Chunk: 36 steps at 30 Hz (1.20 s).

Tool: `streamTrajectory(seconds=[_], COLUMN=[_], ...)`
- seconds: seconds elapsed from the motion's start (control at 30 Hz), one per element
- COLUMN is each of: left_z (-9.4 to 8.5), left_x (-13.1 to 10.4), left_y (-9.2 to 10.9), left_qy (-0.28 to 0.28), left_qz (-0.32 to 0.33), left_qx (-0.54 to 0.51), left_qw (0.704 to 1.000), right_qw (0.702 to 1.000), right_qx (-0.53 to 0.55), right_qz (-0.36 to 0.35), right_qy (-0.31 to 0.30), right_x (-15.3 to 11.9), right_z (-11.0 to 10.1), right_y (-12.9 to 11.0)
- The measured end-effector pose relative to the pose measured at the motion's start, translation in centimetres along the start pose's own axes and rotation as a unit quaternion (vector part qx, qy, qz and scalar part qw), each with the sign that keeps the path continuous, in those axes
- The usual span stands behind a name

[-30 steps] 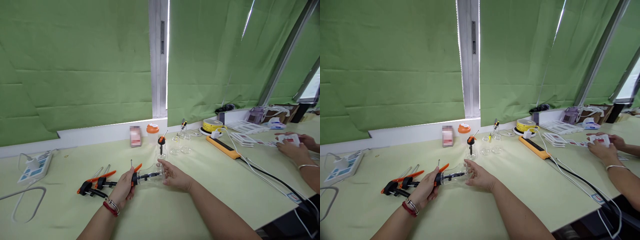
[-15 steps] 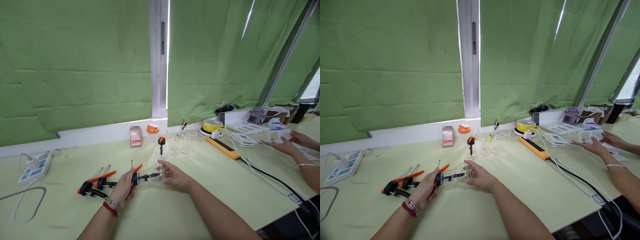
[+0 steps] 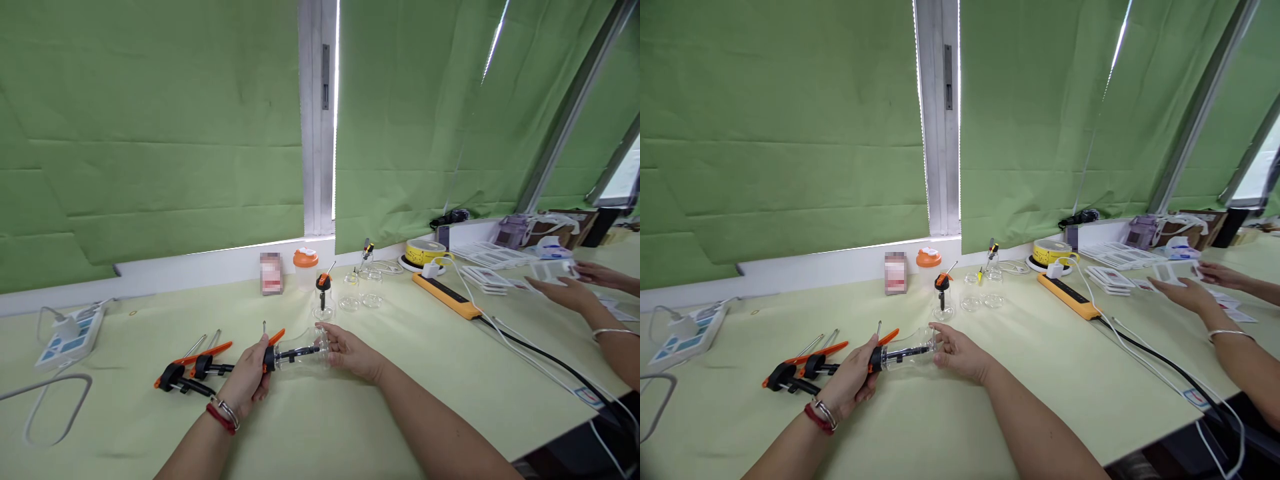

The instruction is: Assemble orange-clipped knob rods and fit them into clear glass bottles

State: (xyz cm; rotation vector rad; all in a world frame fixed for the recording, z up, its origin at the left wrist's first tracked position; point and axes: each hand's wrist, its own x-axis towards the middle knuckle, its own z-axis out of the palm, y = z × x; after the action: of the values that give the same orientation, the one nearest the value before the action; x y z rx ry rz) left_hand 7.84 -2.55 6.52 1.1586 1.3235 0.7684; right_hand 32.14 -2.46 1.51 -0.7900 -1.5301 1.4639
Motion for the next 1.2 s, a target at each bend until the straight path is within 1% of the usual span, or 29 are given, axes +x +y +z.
streamTrajectory(seconds=[0.2, 0.4, 0.67, 0.93, 1.07, 1.2], left_z=[-0.04, -0.11, -0.07, 0.03, 0.03, -0.15], left_x=[0.05, 0.18, 0.21, 0.03, -0.05, 0.21], left_y=[-0.17, -0.30, -0.32, -0.07, 0.09, -0.20], left_qy=[0.001, -0.005, -0.002, -0.001, 0.007, 0.012], left_qz=[0.001, 0.007, -0.002, 0.004, -0.004, 0.002], left_qx=[0.001, -0.002, 0.002, -0.001, -0.005, -0.012], left_qw=[1.000, 1.000, 1.000, 1.000, 1.000, 1.000], right_qw=[1.000, 1.000, 1.000, 0.999, 0.999, 0.999], right_qx=[0.000, 0.010, -0.008, -0.024, -0.034, -0.042], right_qz=[0.001, 0.018, 0.025, 0.030, 0.011, -0.020], right_qy=[0.001, 0.001, 0.008, 0.008, 0.005, -0.001], right_x=[0.06, -0.03, -0.04, 0.03, -0.17, -0.38], right_z=[0.10, 0.18, 0.20, 0.13, 0.22, 0.28], right_y=[-0.06, -0.22, -0.22, -0.01, -0.46, -0.85])
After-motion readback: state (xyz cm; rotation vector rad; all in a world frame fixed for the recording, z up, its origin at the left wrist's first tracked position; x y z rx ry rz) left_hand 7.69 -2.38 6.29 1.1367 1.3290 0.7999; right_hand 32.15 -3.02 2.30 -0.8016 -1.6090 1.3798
